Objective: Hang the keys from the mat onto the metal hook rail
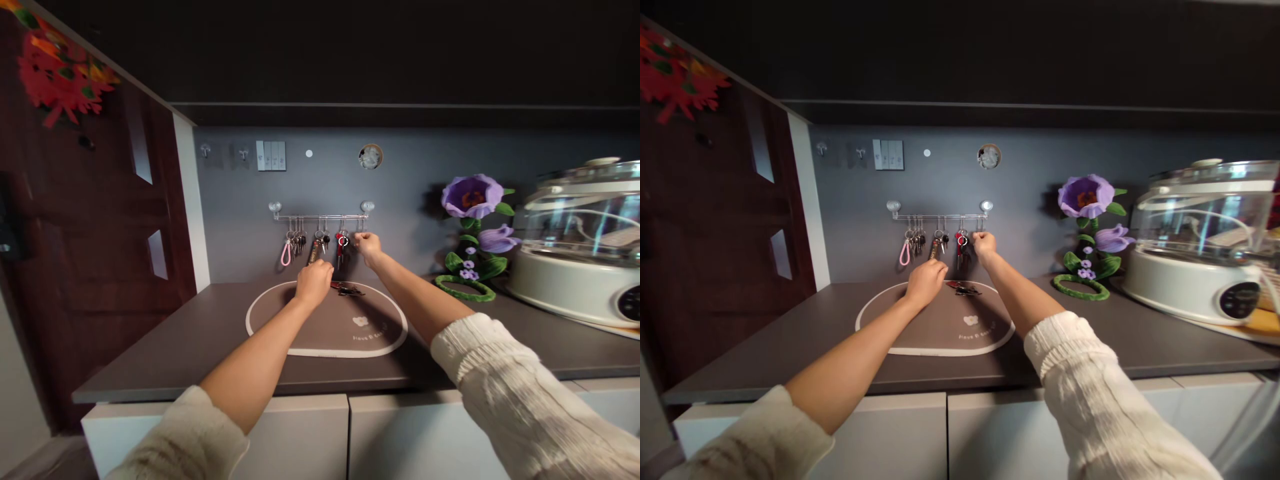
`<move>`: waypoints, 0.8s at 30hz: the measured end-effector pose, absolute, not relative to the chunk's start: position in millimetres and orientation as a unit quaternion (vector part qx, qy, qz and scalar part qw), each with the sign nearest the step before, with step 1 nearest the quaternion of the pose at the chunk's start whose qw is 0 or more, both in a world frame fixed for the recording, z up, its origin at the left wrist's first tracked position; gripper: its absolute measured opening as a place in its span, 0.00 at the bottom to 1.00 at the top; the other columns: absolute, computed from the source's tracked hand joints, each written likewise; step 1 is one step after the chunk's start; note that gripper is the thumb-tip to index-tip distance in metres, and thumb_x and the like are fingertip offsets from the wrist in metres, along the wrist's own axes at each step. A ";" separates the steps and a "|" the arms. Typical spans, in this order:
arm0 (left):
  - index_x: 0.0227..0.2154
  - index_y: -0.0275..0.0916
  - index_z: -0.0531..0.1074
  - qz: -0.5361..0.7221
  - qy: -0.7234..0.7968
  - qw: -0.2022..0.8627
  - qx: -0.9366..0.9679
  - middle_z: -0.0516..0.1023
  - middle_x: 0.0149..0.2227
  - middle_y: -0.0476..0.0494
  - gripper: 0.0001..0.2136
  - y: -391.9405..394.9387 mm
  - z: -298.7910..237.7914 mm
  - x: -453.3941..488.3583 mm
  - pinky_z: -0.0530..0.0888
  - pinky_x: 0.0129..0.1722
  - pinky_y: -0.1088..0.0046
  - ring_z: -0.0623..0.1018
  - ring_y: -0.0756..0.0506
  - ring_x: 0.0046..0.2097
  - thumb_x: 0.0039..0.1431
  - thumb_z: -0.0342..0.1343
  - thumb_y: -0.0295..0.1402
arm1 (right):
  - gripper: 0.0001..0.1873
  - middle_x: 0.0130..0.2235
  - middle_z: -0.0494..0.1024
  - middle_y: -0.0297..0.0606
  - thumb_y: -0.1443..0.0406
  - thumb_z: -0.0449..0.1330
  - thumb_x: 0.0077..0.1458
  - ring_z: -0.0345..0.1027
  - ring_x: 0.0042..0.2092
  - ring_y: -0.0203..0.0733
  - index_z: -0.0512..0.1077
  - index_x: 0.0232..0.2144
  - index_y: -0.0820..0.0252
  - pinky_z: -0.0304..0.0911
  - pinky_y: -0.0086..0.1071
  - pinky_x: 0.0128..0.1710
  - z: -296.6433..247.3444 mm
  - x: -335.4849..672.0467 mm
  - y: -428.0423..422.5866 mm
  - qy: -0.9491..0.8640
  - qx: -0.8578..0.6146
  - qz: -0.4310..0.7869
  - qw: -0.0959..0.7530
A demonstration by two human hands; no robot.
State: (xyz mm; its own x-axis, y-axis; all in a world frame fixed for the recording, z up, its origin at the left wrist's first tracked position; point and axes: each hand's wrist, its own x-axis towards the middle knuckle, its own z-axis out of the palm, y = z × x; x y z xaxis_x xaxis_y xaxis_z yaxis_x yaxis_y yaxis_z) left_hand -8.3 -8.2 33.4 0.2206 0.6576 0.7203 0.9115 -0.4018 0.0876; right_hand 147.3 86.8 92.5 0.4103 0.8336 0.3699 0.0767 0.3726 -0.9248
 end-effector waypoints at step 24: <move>0.33 0.39 0.74 -0.341 -0.509 0.032 -0.790 0.75 0.37 0.43 0.10 3.2 20.6 -12.6 0.66 0.41 0.72 0.72 0.46 0.40 0.55 0.49 0.33 | 0.09 0.27 0.74 0.33 0.63 0.61 0.42 0.64 0.29 0.34 0.72 0.29 0.60 0.56 0.27 0.30 23.5 174.1 17.7 -0.791 -0.529 0.073 0.298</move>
State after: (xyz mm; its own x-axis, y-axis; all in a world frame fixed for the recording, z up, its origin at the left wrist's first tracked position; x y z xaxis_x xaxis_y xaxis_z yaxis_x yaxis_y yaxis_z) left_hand -12.6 3.2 20.6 0.2492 0.7822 0.5709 0.8261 -0.4794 0.2962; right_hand 174.1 17.7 23.5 -0.2632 0.8804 0.3945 0.7939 0.4300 -0.4300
